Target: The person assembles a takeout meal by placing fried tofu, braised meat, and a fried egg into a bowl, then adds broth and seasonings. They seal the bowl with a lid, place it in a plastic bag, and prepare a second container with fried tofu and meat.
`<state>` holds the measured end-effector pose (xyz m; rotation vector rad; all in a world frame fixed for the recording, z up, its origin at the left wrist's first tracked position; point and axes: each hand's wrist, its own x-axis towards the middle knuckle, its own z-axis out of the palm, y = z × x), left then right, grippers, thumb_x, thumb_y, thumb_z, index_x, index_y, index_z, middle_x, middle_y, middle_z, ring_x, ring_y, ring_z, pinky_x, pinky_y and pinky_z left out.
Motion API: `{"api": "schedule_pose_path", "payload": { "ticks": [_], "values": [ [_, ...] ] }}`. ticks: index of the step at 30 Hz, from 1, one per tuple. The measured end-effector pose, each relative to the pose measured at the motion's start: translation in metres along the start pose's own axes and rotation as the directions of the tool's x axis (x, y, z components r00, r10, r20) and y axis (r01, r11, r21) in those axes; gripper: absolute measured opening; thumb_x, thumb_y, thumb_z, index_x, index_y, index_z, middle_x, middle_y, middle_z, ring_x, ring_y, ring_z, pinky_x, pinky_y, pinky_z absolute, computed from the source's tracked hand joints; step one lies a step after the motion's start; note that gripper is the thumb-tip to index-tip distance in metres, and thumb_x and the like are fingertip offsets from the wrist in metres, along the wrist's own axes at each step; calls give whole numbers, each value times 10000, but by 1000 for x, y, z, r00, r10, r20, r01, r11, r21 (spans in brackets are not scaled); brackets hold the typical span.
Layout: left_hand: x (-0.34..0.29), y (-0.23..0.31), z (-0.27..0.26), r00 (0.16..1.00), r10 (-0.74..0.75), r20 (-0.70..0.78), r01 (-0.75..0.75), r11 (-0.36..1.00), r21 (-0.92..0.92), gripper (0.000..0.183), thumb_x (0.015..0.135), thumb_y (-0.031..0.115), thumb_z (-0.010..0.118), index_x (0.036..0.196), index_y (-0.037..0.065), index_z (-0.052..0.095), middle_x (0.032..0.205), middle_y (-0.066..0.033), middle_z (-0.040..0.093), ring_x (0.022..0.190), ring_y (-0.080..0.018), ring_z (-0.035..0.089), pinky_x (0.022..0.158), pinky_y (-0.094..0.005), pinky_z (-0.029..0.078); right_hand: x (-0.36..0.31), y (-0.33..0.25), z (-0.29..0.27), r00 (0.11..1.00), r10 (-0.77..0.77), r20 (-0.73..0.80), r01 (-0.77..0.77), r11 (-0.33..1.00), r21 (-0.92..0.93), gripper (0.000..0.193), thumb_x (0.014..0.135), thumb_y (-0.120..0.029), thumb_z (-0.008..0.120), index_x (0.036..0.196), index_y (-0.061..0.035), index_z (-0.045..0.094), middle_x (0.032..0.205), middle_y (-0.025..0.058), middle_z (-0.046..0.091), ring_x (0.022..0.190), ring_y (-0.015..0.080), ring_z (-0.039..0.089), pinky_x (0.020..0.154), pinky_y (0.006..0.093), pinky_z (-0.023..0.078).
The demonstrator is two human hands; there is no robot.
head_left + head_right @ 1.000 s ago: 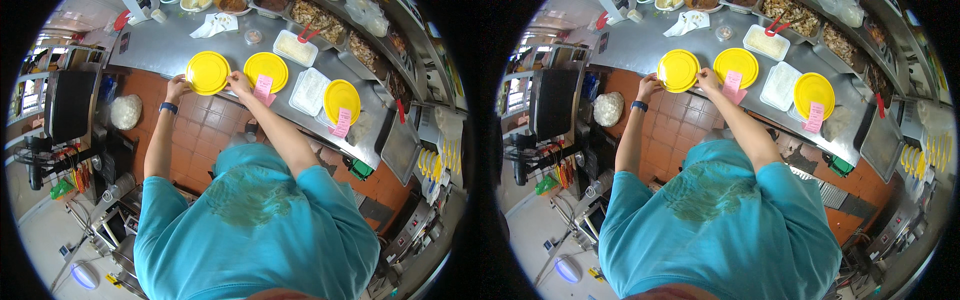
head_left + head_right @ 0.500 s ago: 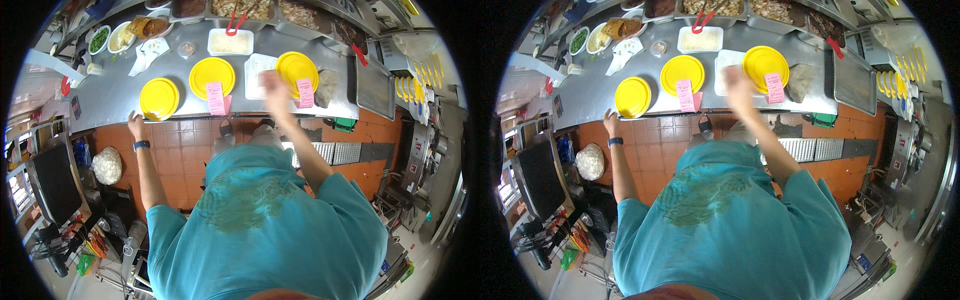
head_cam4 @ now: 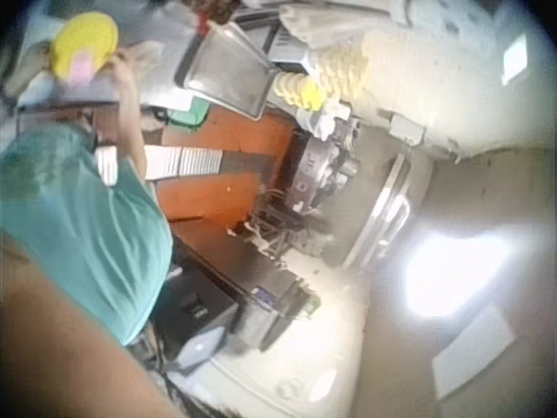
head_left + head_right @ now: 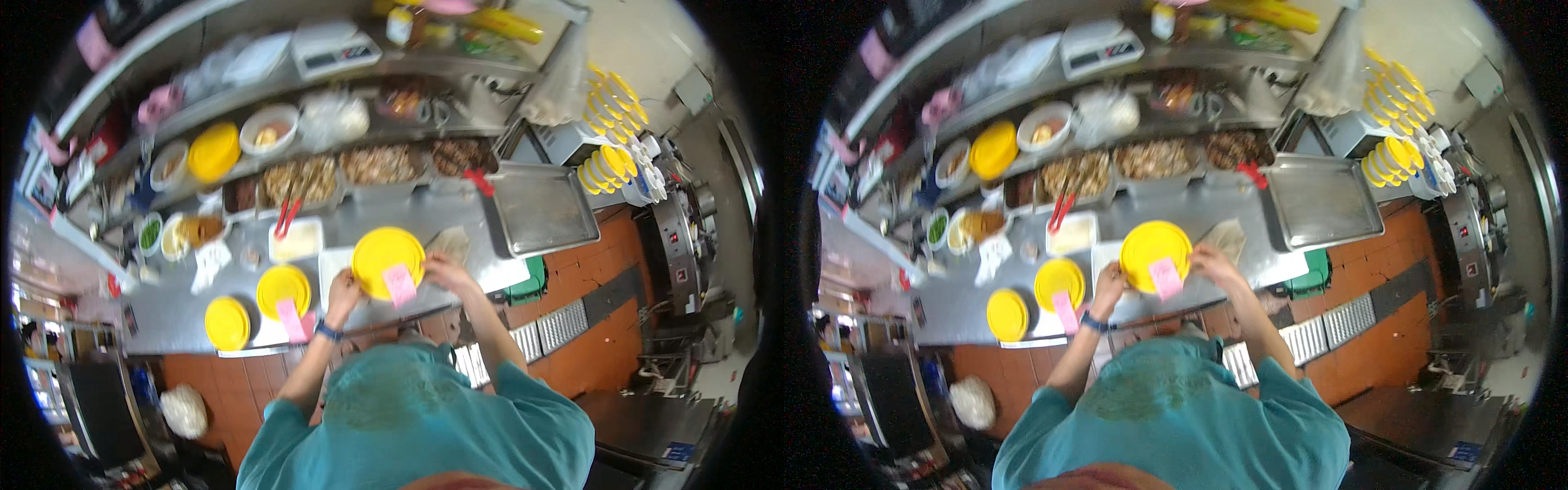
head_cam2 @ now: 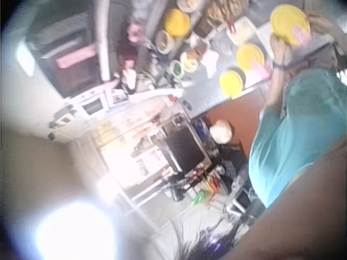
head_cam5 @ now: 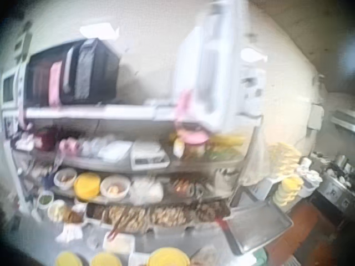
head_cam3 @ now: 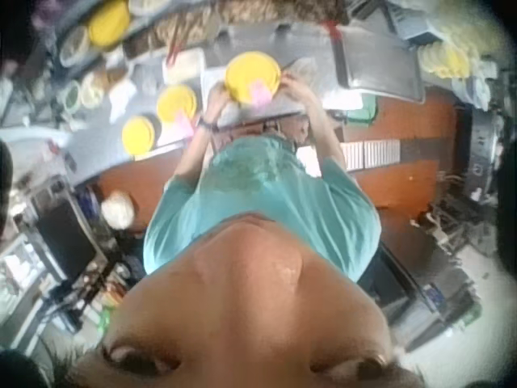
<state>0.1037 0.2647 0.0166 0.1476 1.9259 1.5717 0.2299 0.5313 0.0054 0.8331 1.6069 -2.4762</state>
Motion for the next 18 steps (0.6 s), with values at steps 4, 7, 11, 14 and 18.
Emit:
{"api": "schedule_pose_path", "payload": {
  "ticks": [4,7,11,14,18],
  "values": [
    [-11,112,34,958,178,224,-144,977,-160,296,980,58,516,1261,-13,573,1088,-97,606,948,-195,657,750,-351,602,-60,-102,-15,998,6,56,-17,979,201,240,890,-58,627,1113,7,570,1080,116,609,976,239,638,827,449,597],
    [0,212,78,915,351,201,-292,917,-272,338,993,87,521,1324,17,533,1088,-61,595,1008,-160,615,840,-351,561,-97,-215,-28,965,-257,-42,260,961,92,330,907,-76,565,1204,53,499,1125,185,609,963,310,681,790,500,620],
    [-18,309,114,516,826,-228,-856,486,-178,479,924,-4,574,1388,20,457,1178,-72,545,1076,-159,542,956,-317,463,-115,-389,-31,751,-627,205,624,776,90,315,962,-135,498,1220,42,531,1200,190,607,1048,286,658,919,481,573],
    [-59,351,125,106,899,-426,-989,139,47,597,846,-64,582,1408,-26,382,1329,-133,430,1193,-218,471,1036,-378,406,-94,-522,-13,581,-714,392,689,687,232,315,959,-122,493,1222,49,522,1166,190,604,1054,323,649,996,521,529],
    [-82,409,135,-283,849,-446,-939,-151,310,685,817,2,624,1436,-50,335,1428,-210,370,1341,-317,367,1105,-456,320,-17,-651,34,493,-801,341,760,587,280,447,889,-206,693,1218,42,519,1180,205,558,995,294,620,929,432,576]
  ]
}}
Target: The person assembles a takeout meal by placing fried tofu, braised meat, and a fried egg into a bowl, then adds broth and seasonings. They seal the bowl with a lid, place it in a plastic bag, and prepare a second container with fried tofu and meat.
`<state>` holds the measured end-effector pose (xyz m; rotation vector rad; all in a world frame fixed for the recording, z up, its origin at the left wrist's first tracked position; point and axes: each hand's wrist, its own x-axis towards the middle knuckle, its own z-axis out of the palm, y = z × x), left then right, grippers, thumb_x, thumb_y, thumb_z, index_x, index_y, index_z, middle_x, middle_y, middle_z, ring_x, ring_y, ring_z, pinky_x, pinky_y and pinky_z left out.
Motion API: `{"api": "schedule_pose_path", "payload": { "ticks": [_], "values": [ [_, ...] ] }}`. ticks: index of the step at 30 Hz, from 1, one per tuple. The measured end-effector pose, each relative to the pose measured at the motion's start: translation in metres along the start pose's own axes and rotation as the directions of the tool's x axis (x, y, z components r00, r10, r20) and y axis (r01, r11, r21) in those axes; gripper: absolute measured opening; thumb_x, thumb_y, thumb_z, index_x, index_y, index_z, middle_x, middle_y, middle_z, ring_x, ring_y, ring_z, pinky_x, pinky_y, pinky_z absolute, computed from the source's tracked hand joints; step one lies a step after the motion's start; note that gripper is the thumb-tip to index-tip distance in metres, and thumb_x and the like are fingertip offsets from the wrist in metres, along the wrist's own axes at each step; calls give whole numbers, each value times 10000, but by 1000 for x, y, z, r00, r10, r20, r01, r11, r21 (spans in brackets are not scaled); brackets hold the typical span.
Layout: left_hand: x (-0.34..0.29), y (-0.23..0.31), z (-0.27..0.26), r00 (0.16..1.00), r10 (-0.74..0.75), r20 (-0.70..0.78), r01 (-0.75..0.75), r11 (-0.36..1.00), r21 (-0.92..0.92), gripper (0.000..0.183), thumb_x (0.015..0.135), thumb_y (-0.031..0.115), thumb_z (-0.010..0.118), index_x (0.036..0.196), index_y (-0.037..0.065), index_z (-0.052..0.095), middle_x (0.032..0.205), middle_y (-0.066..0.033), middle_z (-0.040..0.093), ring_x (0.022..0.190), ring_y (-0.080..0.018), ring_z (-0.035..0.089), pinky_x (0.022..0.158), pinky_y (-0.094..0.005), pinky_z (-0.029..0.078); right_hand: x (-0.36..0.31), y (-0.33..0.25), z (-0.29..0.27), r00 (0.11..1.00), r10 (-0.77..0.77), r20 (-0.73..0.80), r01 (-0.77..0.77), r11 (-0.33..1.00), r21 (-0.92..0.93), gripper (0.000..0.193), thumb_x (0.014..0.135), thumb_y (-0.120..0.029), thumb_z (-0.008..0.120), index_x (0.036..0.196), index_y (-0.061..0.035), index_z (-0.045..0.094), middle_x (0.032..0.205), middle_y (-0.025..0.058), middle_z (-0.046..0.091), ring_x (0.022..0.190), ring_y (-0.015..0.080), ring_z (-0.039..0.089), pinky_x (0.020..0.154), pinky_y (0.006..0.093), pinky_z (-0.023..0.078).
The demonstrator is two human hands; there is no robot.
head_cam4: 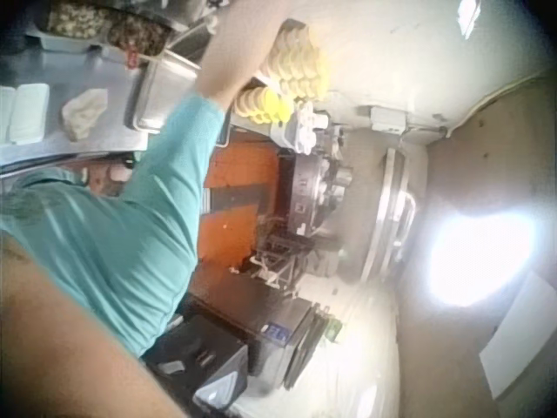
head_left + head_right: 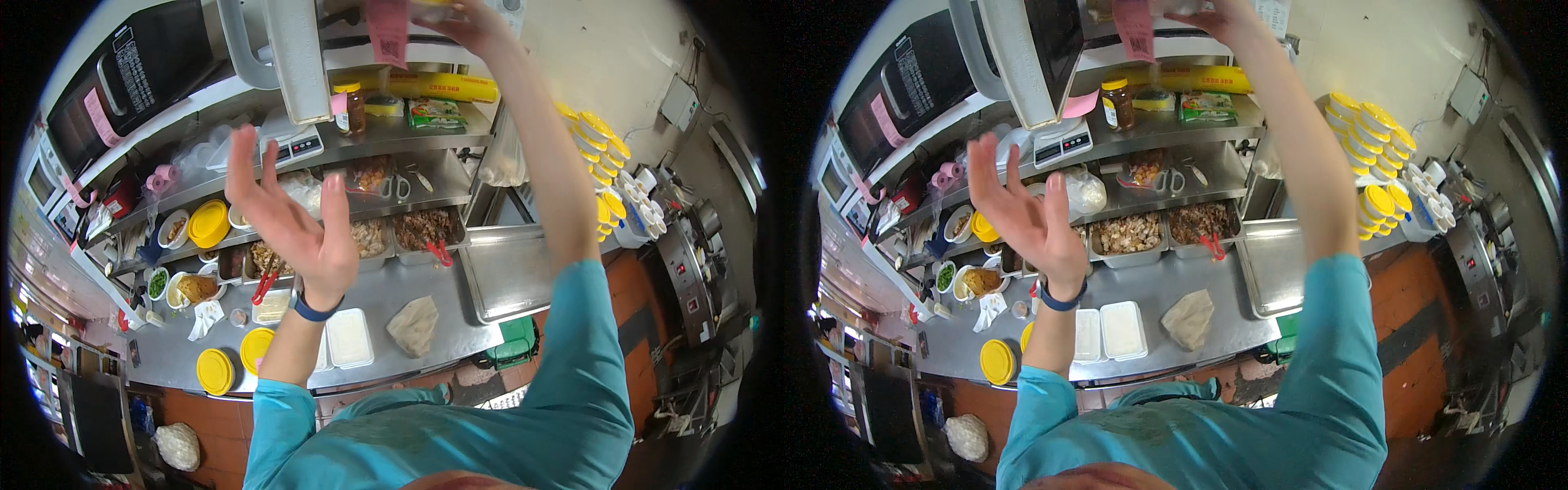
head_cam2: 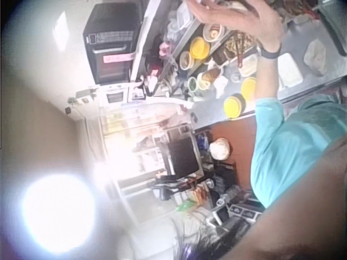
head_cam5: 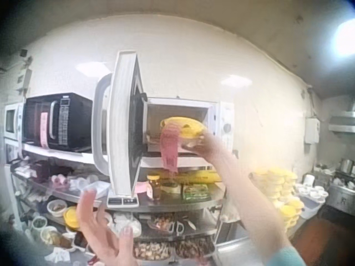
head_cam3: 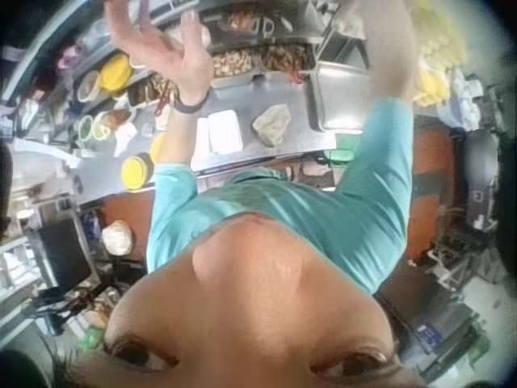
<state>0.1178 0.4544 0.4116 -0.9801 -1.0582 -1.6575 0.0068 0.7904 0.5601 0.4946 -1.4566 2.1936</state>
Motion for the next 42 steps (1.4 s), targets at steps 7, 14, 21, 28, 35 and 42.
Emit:
{"api": "schedule_pose_path", "payload": {
  "ticks": [7,14,21,28,35,42],
  "values": [
    [10,7,41,947,213,239,-235,970,68,739,727,50,640,1412,-46,378,1469,-263,357,1354,-412,362,1124,-460,294,4,-6,-94,938,-314,-149,208,850,-484,318,930,-222,621,1124,27,584,1043,175,678,954,321,701,907,420,577],
    [-51,24,41,585,-113,803,265,963,-58,347,823,35,649,1168,77,647,851,-52,709,820,-245,683,750,-359,531,0,-91,-142,683,-702,-199,-230,51,-972,612,950,-542,424,925,-16,735,935,184,730,861,393,684,836,461,505],
    [-236,16,-137,298,-761,576,617,614,493,284,893,42,630,1175,16,630,1029,-150,711,979,-281,696,872,-357,523,71,-92,-180,863,-321,-392,-187,516,-836,479,965,-370,465,954,41,711,902,183,722,830,316,693,789,396,540],
    [-413,136,-388,101,-897,-430,908,-93,408,148,906,0,583,1046,-19,627,843,-100,676,741,-164,653,675,-278,530,10,45,-89,936,-214,-278,-42,719,-694,511,917,-429,642,1140,31,657,953,116,685,879,188,653,827,315,527],
    [-469,179,-480,-38,-600,-799,988,-143,60,146,901,84,653,997,-17,609,798,-39,617,667,-102,567,572,-229,457,108,39,-130,934,327,-146,-358,862,-359,617,962,-457,567,1429,-68,457,1385,152,544,1238,271,557,1036,432,475],
    [-399,83,-576,25,-503,-864,986,-130,105,213,905,204,666,1036,46,608,850,-34,613,724,-117,557,580,-266,456,47,24,-62,979,167,-119,-198,916,-348,419,1003,-217,561,1326,37,479,1259,180,596,1164,312,599,1025,433,494]
  ]
}}
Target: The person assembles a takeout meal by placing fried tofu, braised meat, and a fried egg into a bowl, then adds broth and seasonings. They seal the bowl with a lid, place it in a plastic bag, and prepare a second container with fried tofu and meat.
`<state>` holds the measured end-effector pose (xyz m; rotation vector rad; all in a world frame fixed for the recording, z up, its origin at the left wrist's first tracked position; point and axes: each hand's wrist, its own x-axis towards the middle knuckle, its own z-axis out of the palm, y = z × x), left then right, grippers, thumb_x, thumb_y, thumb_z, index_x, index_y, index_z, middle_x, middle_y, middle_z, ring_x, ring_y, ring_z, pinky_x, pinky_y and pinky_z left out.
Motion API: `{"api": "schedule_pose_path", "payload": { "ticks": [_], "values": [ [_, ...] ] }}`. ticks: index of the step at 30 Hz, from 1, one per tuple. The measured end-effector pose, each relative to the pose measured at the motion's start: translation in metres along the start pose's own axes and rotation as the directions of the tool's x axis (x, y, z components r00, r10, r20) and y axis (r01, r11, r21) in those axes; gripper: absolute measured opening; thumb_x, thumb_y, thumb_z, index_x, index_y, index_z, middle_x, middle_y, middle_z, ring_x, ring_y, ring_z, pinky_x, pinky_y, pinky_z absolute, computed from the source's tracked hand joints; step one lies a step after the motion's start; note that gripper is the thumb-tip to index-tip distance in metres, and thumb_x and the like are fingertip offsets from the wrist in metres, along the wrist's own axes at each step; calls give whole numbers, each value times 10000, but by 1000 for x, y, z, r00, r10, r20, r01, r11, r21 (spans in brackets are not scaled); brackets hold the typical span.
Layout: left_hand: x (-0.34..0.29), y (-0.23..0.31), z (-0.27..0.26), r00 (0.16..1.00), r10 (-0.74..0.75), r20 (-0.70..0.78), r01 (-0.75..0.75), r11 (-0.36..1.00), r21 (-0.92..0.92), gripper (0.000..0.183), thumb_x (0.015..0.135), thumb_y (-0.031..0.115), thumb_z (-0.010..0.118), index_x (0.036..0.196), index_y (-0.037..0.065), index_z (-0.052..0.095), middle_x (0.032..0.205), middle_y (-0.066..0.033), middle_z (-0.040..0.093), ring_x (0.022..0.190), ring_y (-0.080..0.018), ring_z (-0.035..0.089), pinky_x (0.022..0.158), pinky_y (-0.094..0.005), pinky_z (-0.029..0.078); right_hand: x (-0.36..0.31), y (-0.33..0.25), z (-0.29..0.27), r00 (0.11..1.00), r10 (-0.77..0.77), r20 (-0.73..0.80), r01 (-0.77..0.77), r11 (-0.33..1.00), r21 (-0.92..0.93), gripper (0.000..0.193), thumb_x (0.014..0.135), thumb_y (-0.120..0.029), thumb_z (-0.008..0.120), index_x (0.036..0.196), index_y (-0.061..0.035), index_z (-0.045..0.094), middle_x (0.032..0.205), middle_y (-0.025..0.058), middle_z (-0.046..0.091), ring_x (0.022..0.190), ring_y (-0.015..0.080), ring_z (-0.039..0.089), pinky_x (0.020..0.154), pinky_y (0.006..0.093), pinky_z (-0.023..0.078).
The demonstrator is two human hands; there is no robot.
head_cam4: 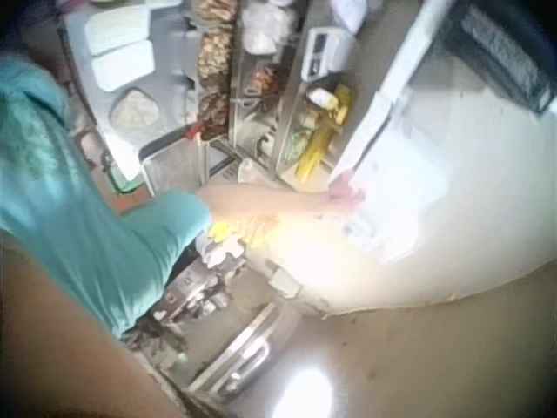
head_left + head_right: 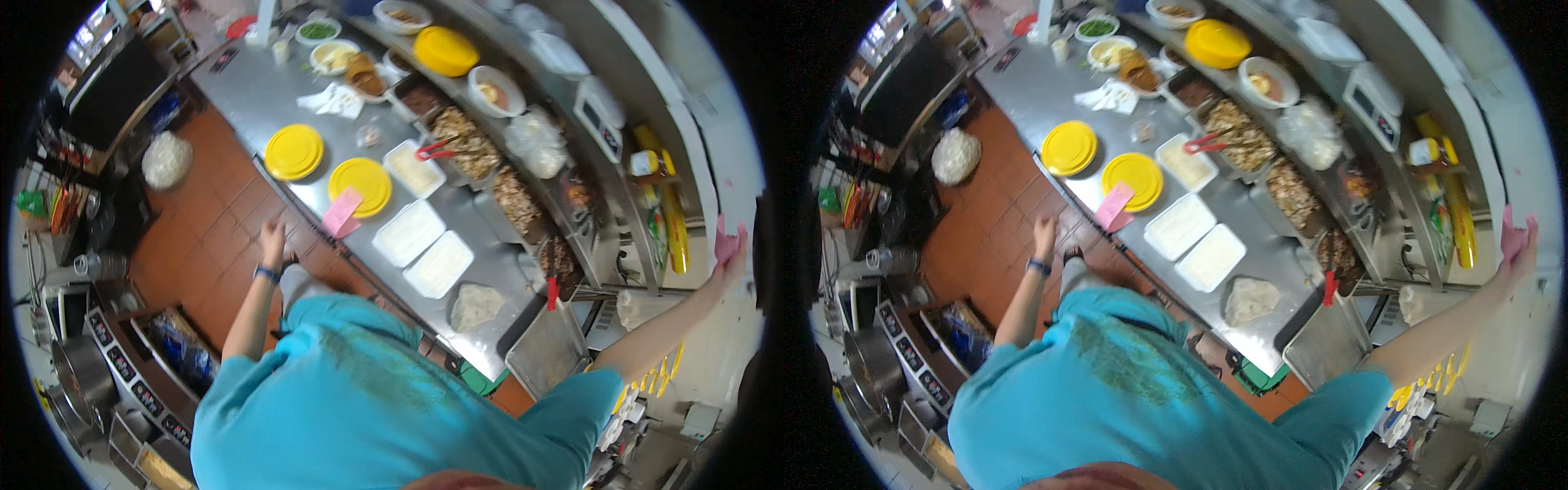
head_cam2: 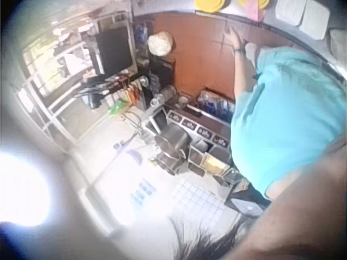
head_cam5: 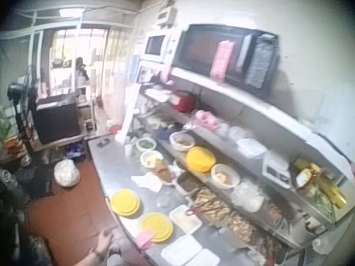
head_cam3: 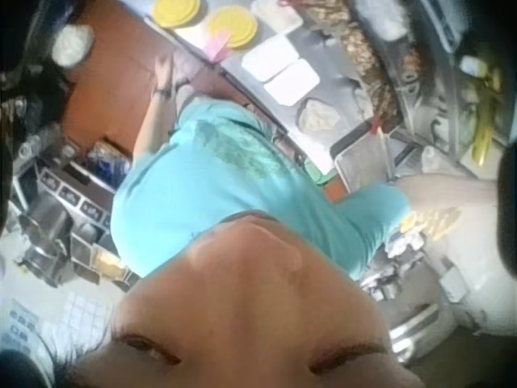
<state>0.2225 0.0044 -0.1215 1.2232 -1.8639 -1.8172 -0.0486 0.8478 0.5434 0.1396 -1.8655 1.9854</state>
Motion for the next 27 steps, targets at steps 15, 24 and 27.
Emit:
{"api": "schedule_pose_path", "payload": {
  "ticks": [15,24,27],
  "values": [
    [205,70,-3,853,-241,463,303,951,-62,121,923,102,614,979,4,570,808,-112,669,646,-217,683,603,-336,590,-360,372,651,957,291,-24,-289,933,-217,230,985,-207,621,958,7,700,809,-35,640,707,34,537,600,207,423],
    [304,118,-9,734,-287,615,277,954,115,138,883,-16,583,1013,-51,548,836,-128,652,646,-203,686,527,-334,620,-48,310,783,899,-375,-227,299,903,-307,551,961,-478,599,753,28,673,713,-11,621,692,93,516,609,307,451],
    [343,139,-12,653,-286,701,228,957,178,151,859,-15,583,1007,-39,563,828,-130,667,613,-193,677,538,-339,622,58,286,786,856,-318,-407,210,935,-287,610,890,-515,640,730,73,632,716,35,593,688,126,476,636,349,442]
  ]
}}
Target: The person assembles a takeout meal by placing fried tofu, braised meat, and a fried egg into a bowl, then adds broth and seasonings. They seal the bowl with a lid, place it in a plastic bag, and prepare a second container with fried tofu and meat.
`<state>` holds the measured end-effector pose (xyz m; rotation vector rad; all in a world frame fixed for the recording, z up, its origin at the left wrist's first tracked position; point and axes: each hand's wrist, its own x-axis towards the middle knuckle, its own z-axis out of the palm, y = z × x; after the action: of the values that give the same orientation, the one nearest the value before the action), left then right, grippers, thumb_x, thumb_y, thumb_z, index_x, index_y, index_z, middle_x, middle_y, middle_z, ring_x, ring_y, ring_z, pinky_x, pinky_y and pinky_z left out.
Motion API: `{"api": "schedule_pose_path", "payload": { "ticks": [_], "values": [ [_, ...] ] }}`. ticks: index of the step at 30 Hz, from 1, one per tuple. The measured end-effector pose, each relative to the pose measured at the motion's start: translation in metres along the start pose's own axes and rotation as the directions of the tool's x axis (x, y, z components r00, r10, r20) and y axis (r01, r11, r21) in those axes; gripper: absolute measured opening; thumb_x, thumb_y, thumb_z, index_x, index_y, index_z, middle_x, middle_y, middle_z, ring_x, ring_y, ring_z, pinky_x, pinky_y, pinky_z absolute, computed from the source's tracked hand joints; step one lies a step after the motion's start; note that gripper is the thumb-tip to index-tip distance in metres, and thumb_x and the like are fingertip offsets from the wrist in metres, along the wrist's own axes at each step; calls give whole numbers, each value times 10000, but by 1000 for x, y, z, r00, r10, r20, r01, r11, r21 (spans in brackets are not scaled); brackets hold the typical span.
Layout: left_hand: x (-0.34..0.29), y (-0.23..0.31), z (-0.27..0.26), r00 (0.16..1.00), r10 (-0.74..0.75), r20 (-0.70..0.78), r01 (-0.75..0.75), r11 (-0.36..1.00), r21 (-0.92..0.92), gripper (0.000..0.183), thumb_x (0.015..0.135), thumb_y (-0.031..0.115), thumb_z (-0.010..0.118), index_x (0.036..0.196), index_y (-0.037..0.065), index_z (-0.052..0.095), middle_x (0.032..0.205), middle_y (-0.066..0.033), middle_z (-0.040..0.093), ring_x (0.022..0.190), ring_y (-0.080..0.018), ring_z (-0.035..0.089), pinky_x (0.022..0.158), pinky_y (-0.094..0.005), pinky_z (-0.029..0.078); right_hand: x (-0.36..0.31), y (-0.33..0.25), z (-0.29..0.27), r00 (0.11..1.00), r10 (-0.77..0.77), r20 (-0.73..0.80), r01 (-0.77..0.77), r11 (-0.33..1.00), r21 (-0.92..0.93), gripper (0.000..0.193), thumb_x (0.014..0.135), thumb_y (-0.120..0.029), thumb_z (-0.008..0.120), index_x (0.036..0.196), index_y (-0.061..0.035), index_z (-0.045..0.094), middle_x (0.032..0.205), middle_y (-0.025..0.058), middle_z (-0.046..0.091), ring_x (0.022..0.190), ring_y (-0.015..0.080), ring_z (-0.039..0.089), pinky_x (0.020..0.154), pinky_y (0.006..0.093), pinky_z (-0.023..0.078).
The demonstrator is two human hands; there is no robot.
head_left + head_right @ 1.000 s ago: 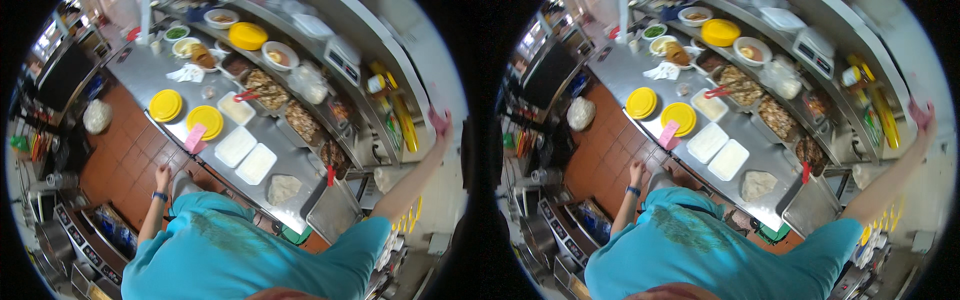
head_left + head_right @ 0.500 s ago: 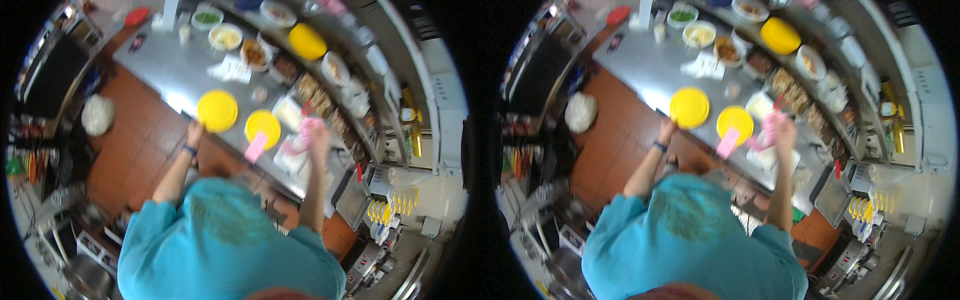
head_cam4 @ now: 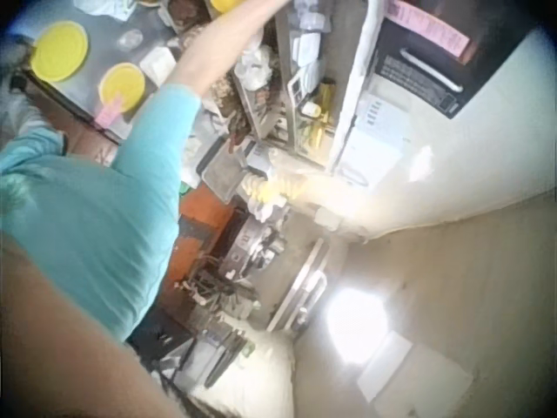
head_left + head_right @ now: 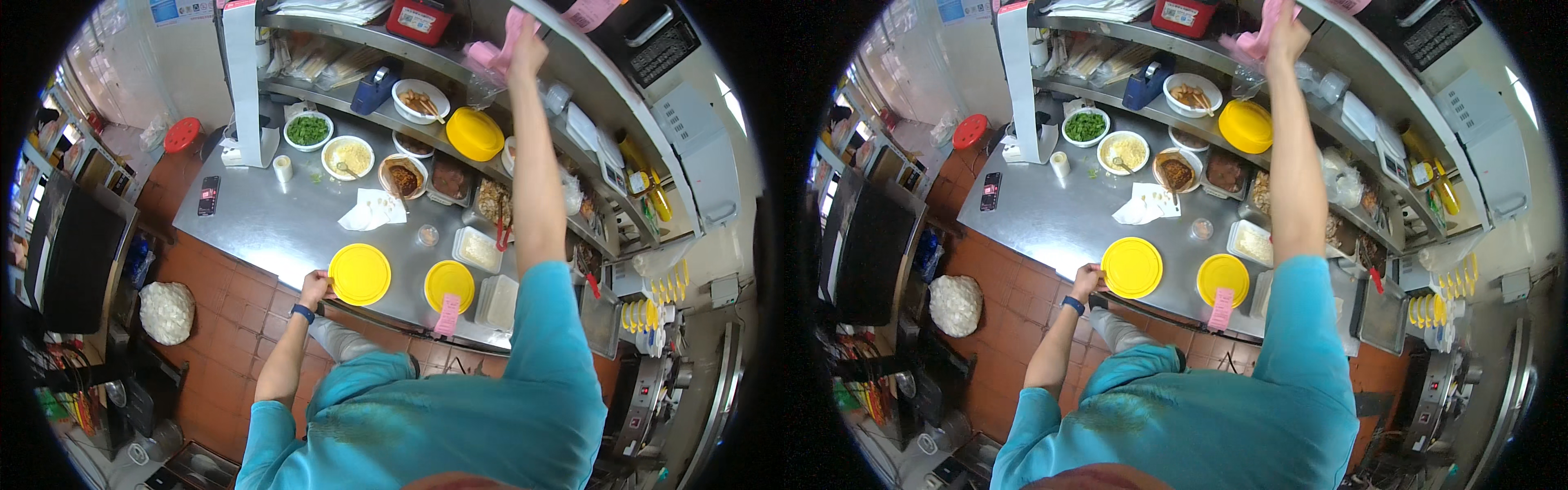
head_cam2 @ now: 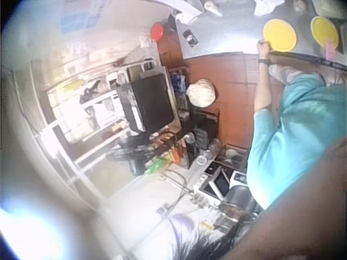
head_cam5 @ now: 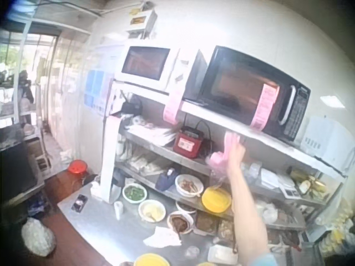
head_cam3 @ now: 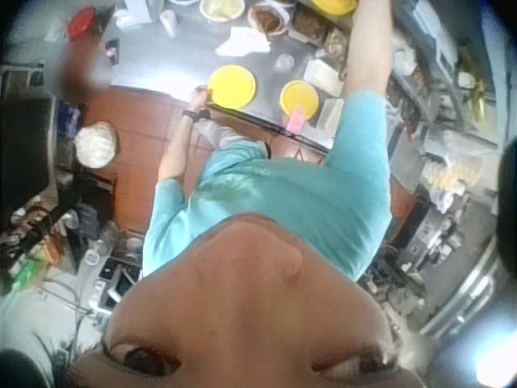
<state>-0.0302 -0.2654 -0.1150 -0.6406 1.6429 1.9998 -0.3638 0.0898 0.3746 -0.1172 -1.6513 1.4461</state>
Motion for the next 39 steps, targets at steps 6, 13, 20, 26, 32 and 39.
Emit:
{"api": "schedule_pose_path", "payload": {
  "ticks": [6,13,20,26,32,39],
  "values": [
    [55,59,-59,994,35,99,-69,931,358,242,862,159,627,1015,-19,684,759,-92,687,647,-171,675,583,-302,556,44,32,-1,994,-104,-31,81,902,-423,636,922,-550,608,963,77,709,875,184,716,849,309,666,765,473,509],
    [113,123,-87,977,-18,210,-77,898,434,193,864,80,623,1020,12,713,867,-57,702,726,-123,630,649,-265,511,-271,14,-62,959,-194,208,245,935,-257,150,944,-114,609,871,12,647,764,74,666,692,157,614,639,271,502],
    [118,143,-91,982,-119,149,84,971,222,291,979,212,577,1207,40,633,950,-24,647,850,-121,618,772,-279,505,-524,166,-51,896,379,230,-8,531,-847,227,863,-239,721,973,-41,716,860,105,730,754,183,682,707,313,523],
    [62,110,-122,897,-273,348,175,942,286,204,957,181,636,1059,20,565,977,-112,671,848,-185,690,729,-320,581,-528,244,-68,508,804,309,-568,582,-582,329,853,-320,745,996,-25,735,885,116,748,809,160,698,730,298,530],
    [68,79,-129,865,-210,456,117,967,225,152,916,13,653,1005,4,531,910,-130,670,794,-210,711,671,-315,607,-553,226,-78,438,895,78,-668,383,-639,309,911,-302,708,883,5,696,690,74,667,694,124,629,686,289,527],
    [79,77,-134,821,-189,539,153,982,112,147,940,27,638,1025,3,520,920,-110,636,837,-218,700,735,-347,623,-599,185,-96,495,868,37,-785,465,-409,258,995,-257,610,993,-2,650,779,44,650,702,119,616,655,293,534]
  ]
}}
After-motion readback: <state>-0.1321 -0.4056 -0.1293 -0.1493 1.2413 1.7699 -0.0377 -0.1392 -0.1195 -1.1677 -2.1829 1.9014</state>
